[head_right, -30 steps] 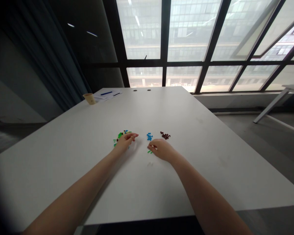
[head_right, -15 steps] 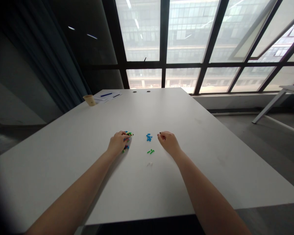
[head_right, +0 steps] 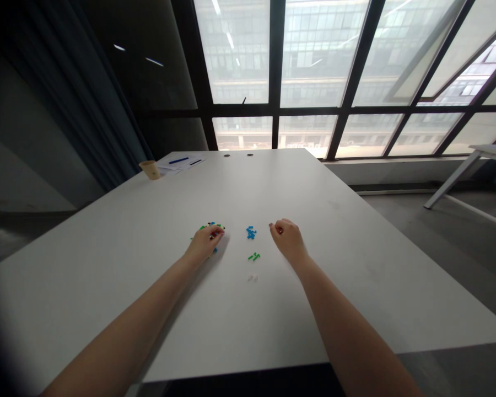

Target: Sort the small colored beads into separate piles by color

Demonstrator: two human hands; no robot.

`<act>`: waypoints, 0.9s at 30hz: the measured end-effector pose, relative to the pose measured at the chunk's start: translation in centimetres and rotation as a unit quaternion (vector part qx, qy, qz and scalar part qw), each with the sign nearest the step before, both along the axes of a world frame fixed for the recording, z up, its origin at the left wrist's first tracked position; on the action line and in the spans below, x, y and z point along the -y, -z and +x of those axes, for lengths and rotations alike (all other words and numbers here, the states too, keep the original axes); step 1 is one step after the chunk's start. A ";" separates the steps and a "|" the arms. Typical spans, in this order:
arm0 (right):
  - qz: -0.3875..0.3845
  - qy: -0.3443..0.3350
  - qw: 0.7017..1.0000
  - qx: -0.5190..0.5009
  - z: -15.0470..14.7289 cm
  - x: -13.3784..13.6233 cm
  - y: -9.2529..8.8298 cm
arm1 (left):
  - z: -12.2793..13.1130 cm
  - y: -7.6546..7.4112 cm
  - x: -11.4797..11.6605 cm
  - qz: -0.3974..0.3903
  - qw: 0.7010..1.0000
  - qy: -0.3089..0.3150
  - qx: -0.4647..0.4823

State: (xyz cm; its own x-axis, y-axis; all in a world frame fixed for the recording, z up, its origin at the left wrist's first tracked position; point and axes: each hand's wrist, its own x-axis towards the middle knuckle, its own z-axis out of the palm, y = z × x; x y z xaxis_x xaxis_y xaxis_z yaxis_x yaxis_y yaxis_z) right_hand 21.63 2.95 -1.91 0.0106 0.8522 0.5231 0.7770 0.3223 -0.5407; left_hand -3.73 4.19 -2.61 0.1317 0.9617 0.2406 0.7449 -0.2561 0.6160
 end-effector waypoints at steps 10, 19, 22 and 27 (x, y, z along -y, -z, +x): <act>0.000 -0.008 1.000 0.006 -0.2 0.0 0.0 | 3.3 -2.2 2.8 -0.395 0.733 0.105 0.544; 0.001 -0.019 1.000 0.006 -0.2 0.1 0.1 | 3.7 -1.8 3.5 -0.466 0.624 0.170 0.604; 0.002 -0.020 1.000 0.005 -0.2 0.2 0.0 | 3.7 -1.6 3.5 -0.471 0.616 0.175 0.607; 0.005 -0.021 1.000 0.004 -0.3 0.2 0.0 | 3.6 -1.5 3.3 -0.476 0.613 0.180 0.604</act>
State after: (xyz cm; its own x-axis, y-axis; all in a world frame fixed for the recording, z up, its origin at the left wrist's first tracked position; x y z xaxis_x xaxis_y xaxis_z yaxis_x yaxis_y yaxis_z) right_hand 21.38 2.78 -1.90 -0.0296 0.8468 0.5311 0.7670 0.3600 -0.5312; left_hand -0.10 0.85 -1.16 0.6559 0.7023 -0.2767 -0.4006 0.6346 0.6609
